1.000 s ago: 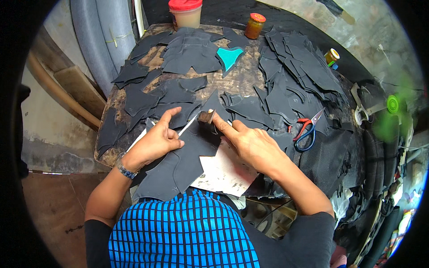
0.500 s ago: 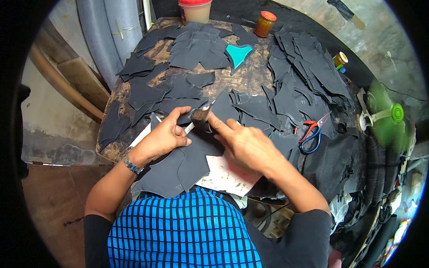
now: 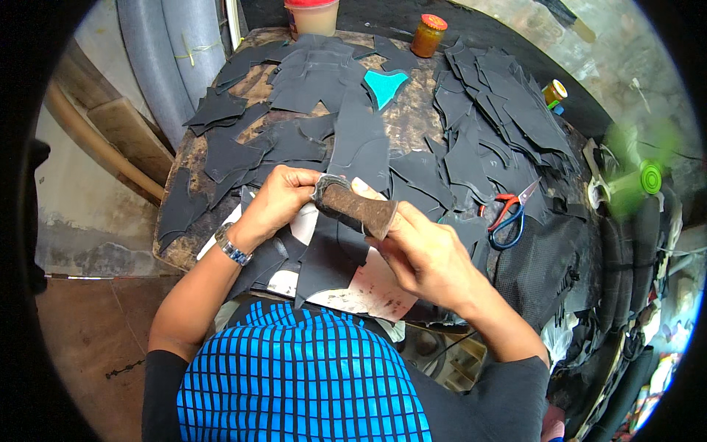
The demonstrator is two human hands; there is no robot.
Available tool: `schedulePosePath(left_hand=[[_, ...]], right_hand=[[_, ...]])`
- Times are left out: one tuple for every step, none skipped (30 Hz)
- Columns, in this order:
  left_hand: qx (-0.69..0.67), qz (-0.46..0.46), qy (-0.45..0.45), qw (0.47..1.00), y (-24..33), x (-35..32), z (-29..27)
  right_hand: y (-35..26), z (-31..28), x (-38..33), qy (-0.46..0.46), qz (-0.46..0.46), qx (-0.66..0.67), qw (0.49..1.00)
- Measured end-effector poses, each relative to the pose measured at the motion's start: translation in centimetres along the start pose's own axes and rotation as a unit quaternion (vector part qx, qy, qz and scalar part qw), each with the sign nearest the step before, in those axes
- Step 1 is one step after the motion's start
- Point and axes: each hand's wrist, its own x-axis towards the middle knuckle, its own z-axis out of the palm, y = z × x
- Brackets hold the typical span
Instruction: The person repeatedly picks up dark rubber pieces from a table, aligns them, and uses a hammer to tap and smooth their edges. The person handles the pieces one at a time, turning them over and placing them back on the table after smoothing.
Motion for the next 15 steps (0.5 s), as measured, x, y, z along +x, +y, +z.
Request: schedulePosePath(left_hand=[[-0.003, -0.003, -0.008, 1.0, -0.1, 0.2, 0.0], [0.003, -0.001, -0.004, 1.0, -0.1, 0.3, -0.1], [0.018, 0.004, 0.002, 1.0, -0.1, 0.3, -0.1], [0.035, 0.011, 0.003, 0.999, 0.0, 0.3, -0.1], [0.048, -0.005, 0.005, 0.999, 0.2, 0.4, -0.1], [0.045, -0.005, 0.007, 0.999, 0.3, 0.4, -0.2], [0.038, -0.003, 0.004, 0.999, 0.4, 0.4, -0.3], [0.027, -0.004, 0.001, 1.0, 0.5, 0.4, -0.2], [0.022, 0.018, 0.008, 1.0, 0.5, 0.3, -0.1], [0.015, 0.012, 0.01, 1.0, 0.5, 0.3, -0.1], [0.009, 0.007, 0.012, 1.0, 0.6, 0.2, -0.1], [0.005, 0.003, 0.013, 1.0, 0.6, 0.2, -0.1], [0.014, 0.009, 0.01, 1.0, 0.6, 0.2, -0.2], [0.007, 0.006, 0.012, 1.0, 0.6, 0.3, -0.2], [-0.001, 0.002, 0.013, 1.0, 0.6, 0.2, -0.2]], right_hand=[[0.4, 1.4, 0.6, 0.102, -0.088, 0.006, 0.991], [0.6, 2.5, 0.8, 0.125, -0.094, 0.021, 0.988], [0.8, 3.2, 0.7, 0.037, -0.009, -0.019, 0.999], [1.0, 3.6, 0.6, -0.062, 0.078, -0.06, 0.993], [1.3, 3.4, 0.2, -0.113, 0.125, -0.052, 0.984], [1.4, 3.5, -0.2, -0.077, 0.096, -0.041, 0.992], [1.4, 3.4, -0.8, -0.042, 0.068, -0.03, 0.996], [1.3, 3.3, -1.4, -0.002, 0.039, -0.02, 0.999], [1.1, 3.7, -1.9, 0.058, 0.002, 0.0, 0.998], [0.8, 3.5, -2.5, 0.005, 0.024, -0.02, 1.0], [0.5, 3.5, -3.1, -0.054, 0.054, -0.039, 0.996], [0.3, 3.4, -3.6, -0.114, 0.083, -0.057, 0.988], [0.3, 3.3, -4.0, -0.124, 0.093, -0.045, 0.987], [0.2, 3.2, -4.4, -0.079, 0.066, -0.037, 0.994], [0.1, 3.1, -4.8, -0.04, 0.048, -0.031, 0.998]])
